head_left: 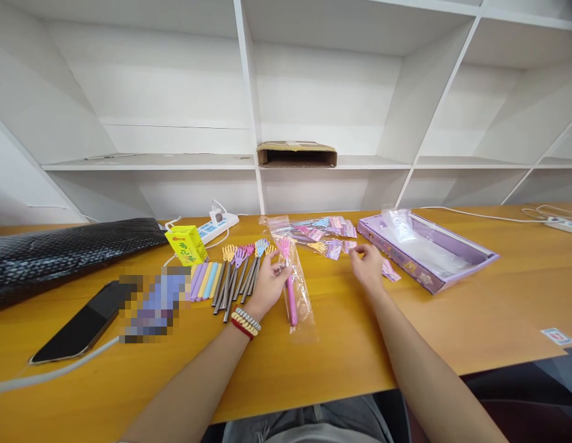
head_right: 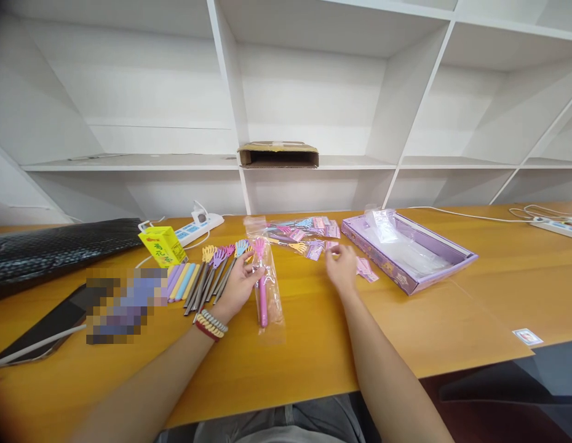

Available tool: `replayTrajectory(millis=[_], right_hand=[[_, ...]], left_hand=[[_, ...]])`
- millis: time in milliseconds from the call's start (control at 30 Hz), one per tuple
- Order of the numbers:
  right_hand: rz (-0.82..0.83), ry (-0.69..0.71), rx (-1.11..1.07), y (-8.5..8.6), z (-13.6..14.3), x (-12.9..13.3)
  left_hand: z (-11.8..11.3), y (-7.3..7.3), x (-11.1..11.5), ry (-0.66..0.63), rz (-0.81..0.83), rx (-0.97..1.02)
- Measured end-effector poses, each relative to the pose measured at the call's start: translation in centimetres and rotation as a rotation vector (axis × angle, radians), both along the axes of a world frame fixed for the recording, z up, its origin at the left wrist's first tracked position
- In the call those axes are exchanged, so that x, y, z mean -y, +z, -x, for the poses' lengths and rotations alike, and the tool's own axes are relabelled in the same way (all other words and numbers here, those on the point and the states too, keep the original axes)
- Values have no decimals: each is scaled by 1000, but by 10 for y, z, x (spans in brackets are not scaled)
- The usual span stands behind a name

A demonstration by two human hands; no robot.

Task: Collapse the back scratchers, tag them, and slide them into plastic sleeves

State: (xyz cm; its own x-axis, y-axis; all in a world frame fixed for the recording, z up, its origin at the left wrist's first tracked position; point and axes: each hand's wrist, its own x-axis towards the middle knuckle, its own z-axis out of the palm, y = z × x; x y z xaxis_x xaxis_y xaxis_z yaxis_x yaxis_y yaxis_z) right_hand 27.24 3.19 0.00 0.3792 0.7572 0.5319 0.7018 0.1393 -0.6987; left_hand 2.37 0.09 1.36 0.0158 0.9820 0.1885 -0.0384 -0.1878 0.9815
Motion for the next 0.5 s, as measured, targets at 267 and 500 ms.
replayTrajectory(millis=[267,500], right_hand=[[226,752,-61,-1,61,26],[315,858,-94,-7,53,21]], left_hand=[[5,-4,-10,170,21,234],[7,0,-10,251,-14,266]])
